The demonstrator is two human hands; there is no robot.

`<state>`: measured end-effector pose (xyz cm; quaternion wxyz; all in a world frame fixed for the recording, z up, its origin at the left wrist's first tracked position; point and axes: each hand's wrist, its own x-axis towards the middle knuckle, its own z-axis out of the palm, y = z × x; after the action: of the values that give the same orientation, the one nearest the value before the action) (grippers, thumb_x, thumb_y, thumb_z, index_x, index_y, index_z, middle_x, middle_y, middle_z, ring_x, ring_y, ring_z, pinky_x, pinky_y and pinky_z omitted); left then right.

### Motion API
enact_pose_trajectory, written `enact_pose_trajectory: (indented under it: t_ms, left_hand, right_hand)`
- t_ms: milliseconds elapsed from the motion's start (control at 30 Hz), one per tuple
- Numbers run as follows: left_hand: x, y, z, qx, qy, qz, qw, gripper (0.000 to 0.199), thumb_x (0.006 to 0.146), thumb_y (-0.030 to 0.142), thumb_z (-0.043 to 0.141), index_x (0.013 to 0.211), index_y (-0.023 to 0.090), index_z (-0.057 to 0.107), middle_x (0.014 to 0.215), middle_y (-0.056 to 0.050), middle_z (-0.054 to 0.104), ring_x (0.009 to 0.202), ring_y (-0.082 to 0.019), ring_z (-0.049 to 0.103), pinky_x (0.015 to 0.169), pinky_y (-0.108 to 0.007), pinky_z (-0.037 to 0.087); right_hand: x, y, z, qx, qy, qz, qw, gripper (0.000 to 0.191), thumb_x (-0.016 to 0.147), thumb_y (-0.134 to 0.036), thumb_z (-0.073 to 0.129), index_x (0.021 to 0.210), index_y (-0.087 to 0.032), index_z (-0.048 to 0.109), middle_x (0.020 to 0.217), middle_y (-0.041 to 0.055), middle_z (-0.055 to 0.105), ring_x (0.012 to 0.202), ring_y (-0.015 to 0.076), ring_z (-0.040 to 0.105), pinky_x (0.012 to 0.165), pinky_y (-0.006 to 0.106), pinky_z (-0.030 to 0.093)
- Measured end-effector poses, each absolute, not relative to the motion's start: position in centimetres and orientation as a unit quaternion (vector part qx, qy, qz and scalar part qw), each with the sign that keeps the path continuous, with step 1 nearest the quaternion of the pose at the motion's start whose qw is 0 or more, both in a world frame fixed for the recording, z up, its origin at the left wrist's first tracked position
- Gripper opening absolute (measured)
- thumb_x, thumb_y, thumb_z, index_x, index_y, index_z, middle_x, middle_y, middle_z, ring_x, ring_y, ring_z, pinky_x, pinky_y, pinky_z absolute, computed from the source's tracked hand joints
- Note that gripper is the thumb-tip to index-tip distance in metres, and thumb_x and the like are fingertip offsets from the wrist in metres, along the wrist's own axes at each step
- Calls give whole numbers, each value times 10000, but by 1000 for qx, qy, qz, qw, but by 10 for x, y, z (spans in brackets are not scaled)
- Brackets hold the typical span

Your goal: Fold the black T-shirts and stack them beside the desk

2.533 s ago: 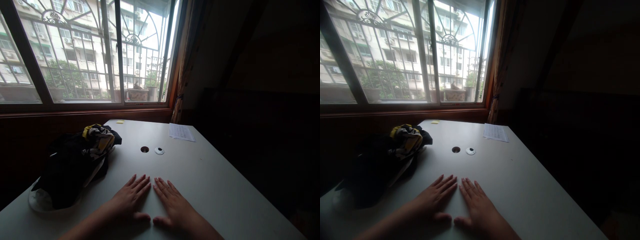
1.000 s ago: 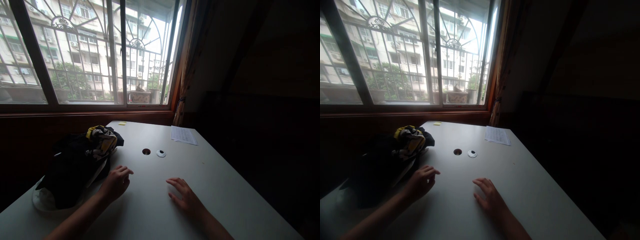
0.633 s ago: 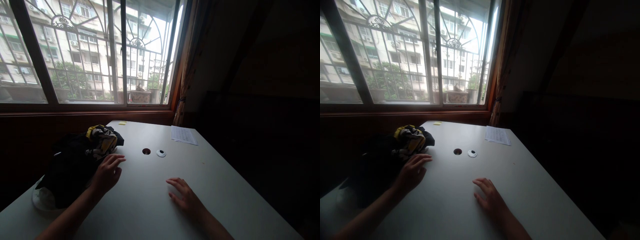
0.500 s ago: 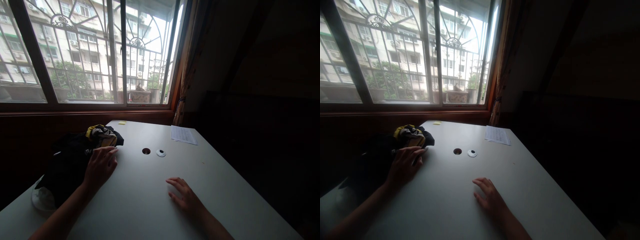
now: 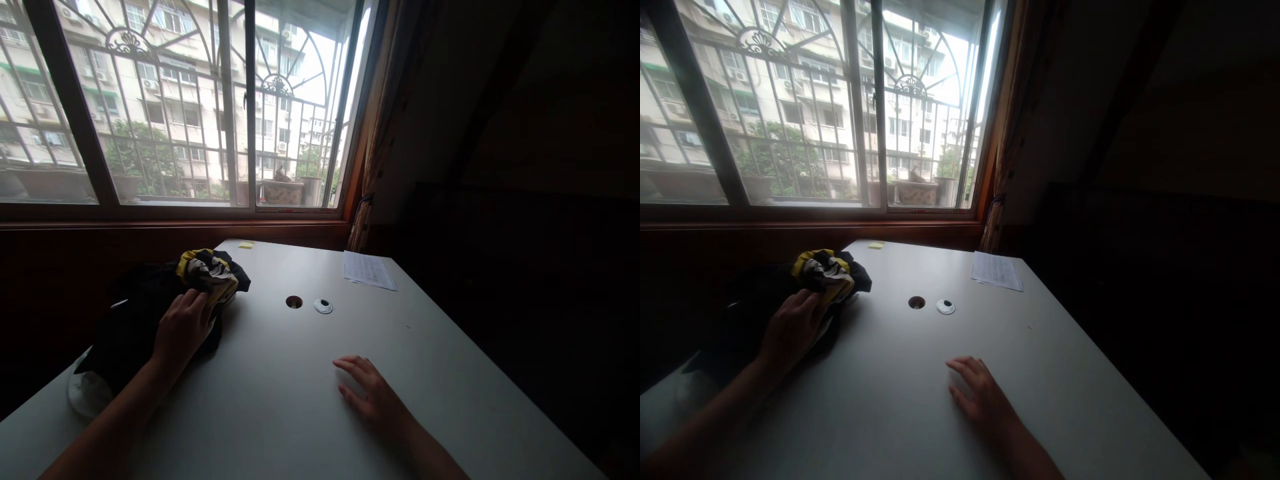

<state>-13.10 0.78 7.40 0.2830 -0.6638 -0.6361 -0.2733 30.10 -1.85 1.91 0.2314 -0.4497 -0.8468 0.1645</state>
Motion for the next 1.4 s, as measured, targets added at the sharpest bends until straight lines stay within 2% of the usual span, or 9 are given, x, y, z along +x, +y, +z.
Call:
enact_pose_trajectory:
  t_ms: [267,433,633,700,767,867,967,1200,1400]
  left_hand:
    - [-105,6,57,-747,-511,-349,244,208,1033,263,437,936,188,604,972,-86,593,906,-242,554,782,-354,487]
    - [-60,-15,50,-848,-373,-350,137,189,1017,157,449,959,193,625,996,-79,617,865,-197,561,744,-303,500]
    - [-8,-42,43,-950,-174,-259,-19,151,986,139,506,1036,195,636,1093,-102,662,930,-201,604,847,-315,537]
    - [-3,-47,45,-957,-150,-244,-45,153,991,168,526,1094,200,635,1131,-104,670,968,-205,613,879,-316,541]
    - [-4,-50,49,-956,-155,-239,-69,174,992,218,553,1147,213,631,1157,-103,669,994,-211,622,894,-318,543]
    - [-14,-50,58,-949,-178,-235,-109,280,1000,367,562,1250,251,613,1199,-97,658,1041,-230,622,946,-354,531]
    - [-25,-42,62,-939,-214,-246,-111,350,1033,432,470,1318,269,590,1220,-94,653,1089,-247,604,974,-390,520]
    - [-52,-11,33,-852,-435,-289,-22,357,1003,305,541,1358,275,557,1261,-85,632,1085,-255,607,904,-410,568]
    - [-64,-1,15,-852,-451,-266,-23,456,901,287,696,1341,285,573,1241,-76,638,1126,-261,592,945,-419,554]
  right_hand:
    - [301,-19,20,-449,-847,161,235,400,930,-278,571,1325,-264,631,1290,91,649,1202,260,585,1114,473,427]
    - [301,-20,19,-442,-846,169,247,438,937,-286,572,1375,-281,582,1305,91,636,1220,265,576,1083,472,463]
    - [296,-24,12,-380,-844,223,305,786,898,-377,678,1563,-322,263,1485,119,447,1305,273,527,1066,447,498]
    - [292,-27,13,-370,-852,230,291,823,859,-378,733,1550,-354,286,1516,106,397,1336,286,496,1052,443,512]
    - [289,-30,16,-371,-859,227,268,703,842,-351,755,1468,-356,435,1507,88,399,1360,297,466,1066,447,502]
    - [287,-33,23,-377,-863,217,259,311,869,-290,714,1174,-287,652,1438,82,465,1341,293,481,1079,440,488]
    - [288,-34,29,-381,-860,200,275,108,875,-233,676,976,-244,639,1360,89,522,1287,276,523,1054,417,501]
    - [296,-28,29,-465,-812,139,325,89,834,-162,596,829,-228,536,1238,104,572,1048,254,624,827,375,572]
    - [341,-4,15,-577,-742,53,336,204,794,-126,510,887,-247,646,1133,62,586,941,224,647,803,374,564]
